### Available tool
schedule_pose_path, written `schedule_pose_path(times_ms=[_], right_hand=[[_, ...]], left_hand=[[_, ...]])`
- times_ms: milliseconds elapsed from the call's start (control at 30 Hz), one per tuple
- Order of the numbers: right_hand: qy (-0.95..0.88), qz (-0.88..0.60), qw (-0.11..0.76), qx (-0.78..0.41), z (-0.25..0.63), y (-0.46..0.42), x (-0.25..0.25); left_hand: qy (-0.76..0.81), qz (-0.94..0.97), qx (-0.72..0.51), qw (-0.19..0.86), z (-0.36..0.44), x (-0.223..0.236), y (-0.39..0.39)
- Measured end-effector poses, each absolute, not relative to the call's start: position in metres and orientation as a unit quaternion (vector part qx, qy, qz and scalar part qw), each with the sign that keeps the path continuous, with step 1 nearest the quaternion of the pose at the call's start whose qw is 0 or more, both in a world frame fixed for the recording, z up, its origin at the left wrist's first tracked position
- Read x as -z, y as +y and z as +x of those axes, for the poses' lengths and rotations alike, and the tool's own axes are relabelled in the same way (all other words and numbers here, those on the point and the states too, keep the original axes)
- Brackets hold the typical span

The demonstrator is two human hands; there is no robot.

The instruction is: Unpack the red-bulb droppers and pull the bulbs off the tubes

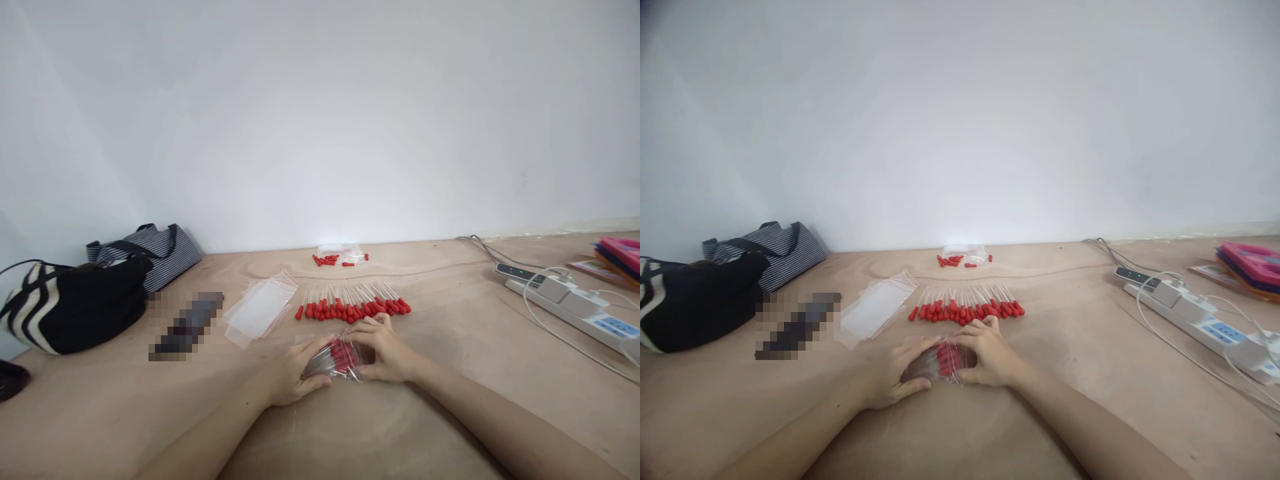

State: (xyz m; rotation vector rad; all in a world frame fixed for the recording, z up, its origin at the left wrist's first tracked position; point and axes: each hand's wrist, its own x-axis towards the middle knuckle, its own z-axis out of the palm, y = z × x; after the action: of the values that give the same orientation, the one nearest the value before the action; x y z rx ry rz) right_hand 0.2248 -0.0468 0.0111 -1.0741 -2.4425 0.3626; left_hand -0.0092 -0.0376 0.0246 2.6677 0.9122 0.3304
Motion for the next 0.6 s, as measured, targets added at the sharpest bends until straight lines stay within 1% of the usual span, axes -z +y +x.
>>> schedule_pose_path(times_ms=[200,367,600], right_hand=[[-0.893,-0.4,0.19,-0.079,0.2192,-0.0502,-0.0171],[-0.898,-0.398,0.161,-0.091,0.2186,-0.05,-0.0195],[-0.886,-0.397,0.205,-0.123,0.2155,-0.0534,-0.0164]], left_hand=[[0.314,0.928,-0.124,0.159,-0.0098,-0.0234,-0.0378],[0.325,0.925,-0.118,0.158,-0.0105,-0.0205,-0.0373],[0.326,0.925,-0.123,0.151,-0.0103,-0.0218,-0.038]])
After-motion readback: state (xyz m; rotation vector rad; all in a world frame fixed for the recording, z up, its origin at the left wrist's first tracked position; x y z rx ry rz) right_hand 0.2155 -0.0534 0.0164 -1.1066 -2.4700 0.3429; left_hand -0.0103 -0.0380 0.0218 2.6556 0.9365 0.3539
